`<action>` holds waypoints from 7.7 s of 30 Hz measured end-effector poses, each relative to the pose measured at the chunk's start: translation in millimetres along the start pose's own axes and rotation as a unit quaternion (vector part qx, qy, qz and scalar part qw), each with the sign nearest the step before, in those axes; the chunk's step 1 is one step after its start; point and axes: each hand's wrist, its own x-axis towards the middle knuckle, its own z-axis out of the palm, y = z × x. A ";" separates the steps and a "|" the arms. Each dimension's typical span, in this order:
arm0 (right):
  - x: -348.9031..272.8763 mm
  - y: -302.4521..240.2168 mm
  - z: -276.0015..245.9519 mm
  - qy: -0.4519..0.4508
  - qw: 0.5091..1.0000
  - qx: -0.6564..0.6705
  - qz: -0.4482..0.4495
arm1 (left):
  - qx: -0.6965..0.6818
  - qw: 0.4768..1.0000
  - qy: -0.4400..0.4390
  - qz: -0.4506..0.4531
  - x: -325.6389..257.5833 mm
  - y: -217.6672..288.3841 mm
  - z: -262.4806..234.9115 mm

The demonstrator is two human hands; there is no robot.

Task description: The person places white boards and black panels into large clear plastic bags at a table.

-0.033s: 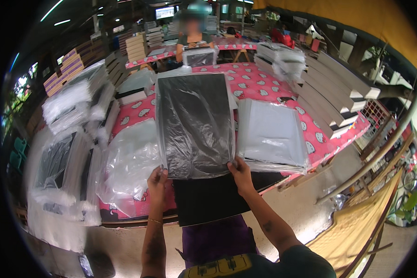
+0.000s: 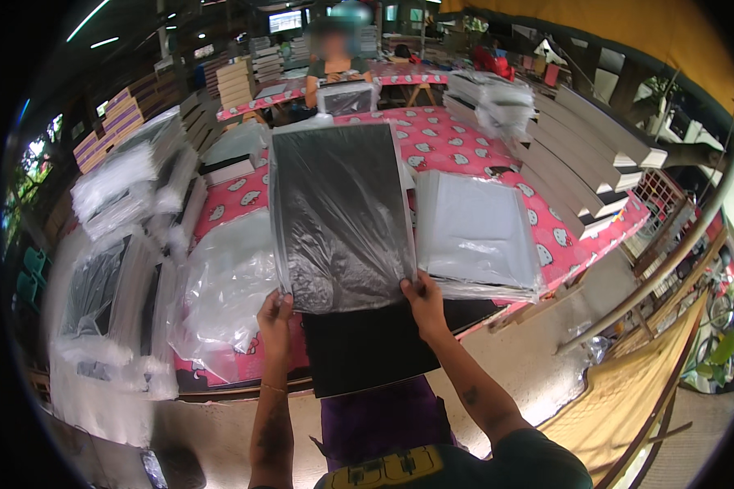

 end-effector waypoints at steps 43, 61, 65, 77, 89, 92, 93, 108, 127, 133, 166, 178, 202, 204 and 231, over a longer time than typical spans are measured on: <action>-53.6 -76.4 115.9 -0.288 0.832 0.430 0.198 | 0.278 0.936 -0.203 0.072 18.4 116.6 16.4; -37.9 -86.2 37.5 -0.087 0.963 0.254 -0.022 | 0.241 0.928 -0.008 0.283 -16.3 58.5 59.1; -38.8 -88.4 11.3 -0.127 0.959 0.252 0.036 | 0.209 0.939 0.014 0.274 -11.8 76.7 46.1; -21.7 -140.7 -45.8 -0.468 0.874 0.082 -0.099 | 0.020 0.894 -0.387 0.226 -21.0 168.1 -11.1; -1.2 -169.9 -110.4 -0.299 0.781 -0.537 -0.110 | 0.474 0.764 -0.164 0.405 -16.6 157.9 18.5; 5.1 -150.5 -119.4 -0.390 0.801 -0.448 -0.076 | 0.159 0.886 -0.316 0.300 -18.3 161.3 0.0; 3.6 -140.4 -116.8 -0.398 0.887 -0.221 -0.082 | -0.019 0.934 -0.319 0.159 -36.6 163.7 0.8; -23.6 -91.7 -120.6 -0.338 0.818 0.381 0.267 | 0.185 0.753 -0.632 0.016 -65.0 137.8 9.7; -52.2 -48.4 -129.7 -0.375 0.845 0.344 0.164 | 0.203 0.722 -0.659 -0.067 -108.4 97.6 -17.4; -59.8 -61.1 -131.0 -0.587 0.739 0.243 0.222 | -0.224 0.893 -0.355 -0.160 -104.0 106.6 -55.9; -14.9 -199.7 -45.0 -0.245 0.832 0.498 0.012 | -0.465 0.883 -0.058 -0.014 -49.7 197.7 -11.0; 15.5 6.5 -6.2 -0.113 0.862 0.396 0.294 | -0.276 0.931 0.023 -0.239 -2.5 -24.4 -58.1; 36.5 -39.7 -41.0 0.074 0.873 0.482 0.010 | 0.047 0.993 -0.107 0.007 -2.1 65.8 86.2; 49.9 -37.0 -65.8 0.130 0.871 0.474 -0.017 | -0.141 0.964 -0.188 -0.124 -32.9 43.9 106.5; -80.6 -60.1 40.5 -0.410 0.880 0.201 0.131 | 0.162 0.937 0.087 0.296 -34.3 93.1 -3.7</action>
